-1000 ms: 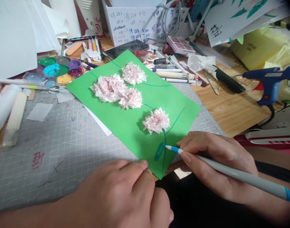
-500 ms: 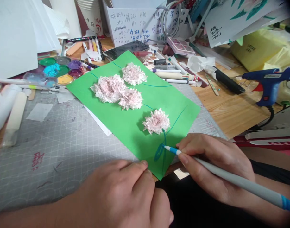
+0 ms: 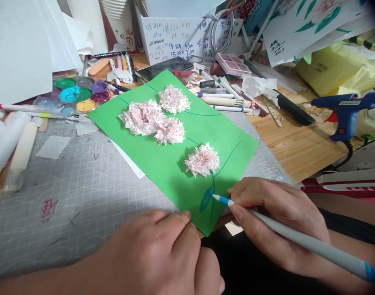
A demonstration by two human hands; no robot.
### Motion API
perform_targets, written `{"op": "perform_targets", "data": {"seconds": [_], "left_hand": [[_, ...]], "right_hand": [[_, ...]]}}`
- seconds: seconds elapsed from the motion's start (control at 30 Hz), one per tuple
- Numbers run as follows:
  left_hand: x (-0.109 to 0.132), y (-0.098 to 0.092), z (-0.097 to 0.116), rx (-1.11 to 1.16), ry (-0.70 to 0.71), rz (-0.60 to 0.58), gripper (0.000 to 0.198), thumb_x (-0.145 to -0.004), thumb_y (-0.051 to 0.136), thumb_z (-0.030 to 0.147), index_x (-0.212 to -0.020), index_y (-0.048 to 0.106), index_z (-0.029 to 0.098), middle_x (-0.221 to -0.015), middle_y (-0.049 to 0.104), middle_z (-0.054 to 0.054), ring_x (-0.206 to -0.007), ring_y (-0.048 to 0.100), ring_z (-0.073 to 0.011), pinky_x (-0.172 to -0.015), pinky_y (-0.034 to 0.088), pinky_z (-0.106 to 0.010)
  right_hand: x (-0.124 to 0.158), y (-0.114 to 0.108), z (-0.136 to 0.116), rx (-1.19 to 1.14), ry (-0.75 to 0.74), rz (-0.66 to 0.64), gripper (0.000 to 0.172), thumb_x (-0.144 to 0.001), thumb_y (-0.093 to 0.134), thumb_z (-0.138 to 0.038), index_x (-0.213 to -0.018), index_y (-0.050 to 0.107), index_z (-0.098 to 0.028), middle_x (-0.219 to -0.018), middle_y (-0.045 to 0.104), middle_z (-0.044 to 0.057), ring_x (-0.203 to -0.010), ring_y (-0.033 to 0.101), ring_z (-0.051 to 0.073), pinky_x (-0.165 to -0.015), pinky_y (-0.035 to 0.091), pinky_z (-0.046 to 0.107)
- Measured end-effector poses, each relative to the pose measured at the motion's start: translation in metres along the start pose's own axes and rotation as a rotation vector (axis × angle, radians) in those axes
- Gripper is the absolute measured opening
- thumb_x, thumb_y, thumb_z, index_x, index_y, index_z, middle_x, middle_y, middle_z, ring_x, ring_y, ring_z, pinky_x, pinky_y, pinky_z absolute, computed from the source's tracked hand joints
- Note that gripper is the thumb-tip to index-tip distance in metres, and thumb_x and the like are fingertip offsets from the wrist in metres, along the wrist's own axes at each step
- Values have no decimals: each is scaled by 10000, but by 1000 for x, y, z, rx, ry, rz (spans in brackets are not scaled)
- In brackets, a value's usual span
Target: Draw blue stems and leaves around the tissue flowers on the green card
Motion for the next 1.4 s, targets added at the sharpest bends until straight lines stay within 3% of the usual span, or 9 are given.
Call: {"op": "perform_targets", "data": {"seconds": [0.23, 0.47, 0.63, 0.87, 1.07, 1.4], "left_hand": [[0, 0, -1, 29, -20, -3, 363, -950, 421, 187, -616, 562, 192, -695, 705, -42, -655, 697, -239, -536, 578, -369], [3, -3, -2, 32, -23, 42, 259, -868, 556, 290, -628, 549, 190, -613, 627, -24, -643, 651, -175, -683, 596, -318], [2, -4, -1, 46, -13, 54, 268, -857, 569, 351, -642, 543, 193, -626, 618, -26, -661, 642, -170, -728, 595, -321], [-3, -4, 0, 23, -3, -1, 285, -896, 540, 253, -617, 516, 199, -624, 646, -15, -604, 648, -178, -594, 576, -314], [-1, -4, 0, 20, -6, -26, 364, -951, 416, 201, -608, 538, 200, -680, 696, -31, -616, 681, -229, -495, 561, -369], [-2, -3, 0, 34, -30, -19, 357, -935, 417, 177, -613, 569, 197, -592, 639, -27, -618, 665, -217, -550, 566, -352]], "right_hand": [[2, 0, 0, -33, 12, 5, 128, -826, 545, -69, -827, 559, -197, -646, 669, 26, -531, 633, 152, -466, 484, 272], [2, 7, -9, -52, -70, -63, 157, -796, 541, -42, -815, 527, -197, -653, 669, 29, -584, 663, 175, -518, 518, 297], [0, 3, -6, -25, -30, -14, 158, -811, 542, -50, -834, 529, -205, -656, 675, 24, -598, 674, 175, -503, 521, 287], [4, 11, -16, -61, -72, -64, 201, -781, 535, -37, -847, 522, -226, -661, 673, 15, -567, 651, 177, -513, 520, 316], [2, 4, -7, -33, -28, -14, 153, -809, 549, -59, -826, 541, -211, -654, 675, 25, -604, 681, 187, -491, 514, 285], [2, 8, -10, -42, -47, -43, 160, -804, 545, -52, -805, 521, -210, -655, 669, 22, -600, 669, 178, -523, 523, 290]]}}
Point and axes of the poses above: each hand's wrist, its own x-axis away from the middle knuckle, its own y-axis out of the palm, z = x × y, the point moved 7 cm from there along -x, towards the middle knuckle
